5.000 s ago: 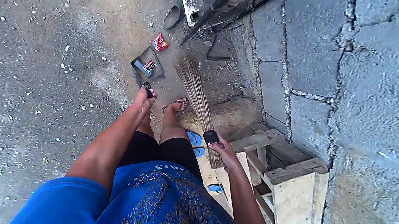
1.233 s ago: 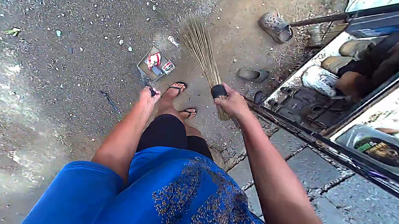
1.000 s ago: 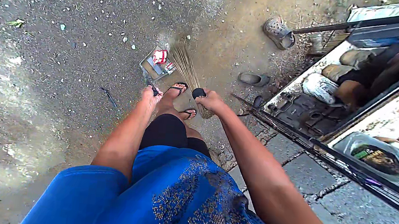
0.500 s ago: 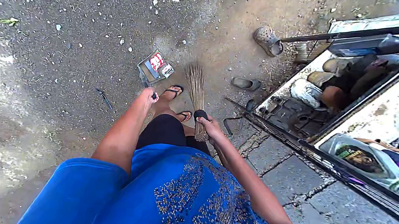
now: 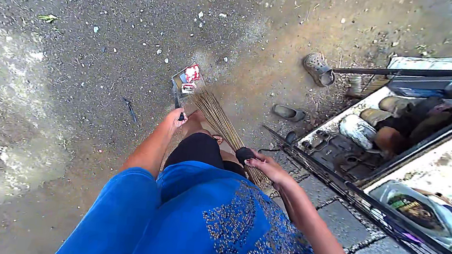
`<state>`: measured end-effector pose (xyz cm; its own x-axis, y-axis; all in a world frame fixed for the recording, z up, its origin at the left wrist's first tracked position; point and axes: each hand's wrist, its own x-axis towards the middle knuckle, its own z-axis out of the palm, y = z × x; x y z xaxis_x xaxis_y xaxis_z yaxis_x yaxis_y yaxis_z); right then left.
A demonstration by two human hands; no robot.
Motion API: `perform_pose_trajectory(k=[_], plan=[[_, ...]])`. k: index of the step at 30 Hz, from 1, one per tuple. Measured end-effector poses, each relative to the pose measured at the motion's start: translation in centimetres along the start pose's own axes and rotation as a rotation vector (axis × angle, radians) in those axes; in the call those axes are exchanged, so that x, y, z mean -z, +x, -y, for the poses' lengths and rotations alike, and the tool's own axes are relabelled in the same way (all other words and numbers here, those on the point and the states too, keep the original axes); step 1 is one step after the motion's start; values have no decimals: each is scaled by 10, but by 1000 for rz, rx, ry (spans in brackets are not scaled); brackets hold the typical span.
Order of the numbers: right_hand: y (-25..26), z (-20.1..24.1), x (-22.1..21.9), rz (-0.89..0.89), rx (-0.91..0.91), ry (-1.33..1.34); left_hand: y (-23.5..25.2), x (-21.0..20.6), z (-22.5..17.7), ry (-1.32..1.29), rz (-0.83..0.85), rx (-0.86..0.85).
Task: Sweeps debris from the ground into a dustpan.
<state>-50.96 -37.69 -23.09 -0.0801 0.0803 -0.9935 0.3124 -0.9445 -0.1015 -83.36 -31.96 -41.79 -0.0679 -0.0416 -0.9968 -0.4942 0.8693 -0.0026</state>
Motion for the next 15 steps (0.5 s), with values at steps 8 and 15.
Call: perform_pose_trajectory(k=[8, 15], plan=[[-57, -44, 49, -233, 100, 209, -15, 61, 2, -107, 181, 111], [-45, -106, 85, -499, 145, 279, -41, 20, -23, 417, 64, 171]])
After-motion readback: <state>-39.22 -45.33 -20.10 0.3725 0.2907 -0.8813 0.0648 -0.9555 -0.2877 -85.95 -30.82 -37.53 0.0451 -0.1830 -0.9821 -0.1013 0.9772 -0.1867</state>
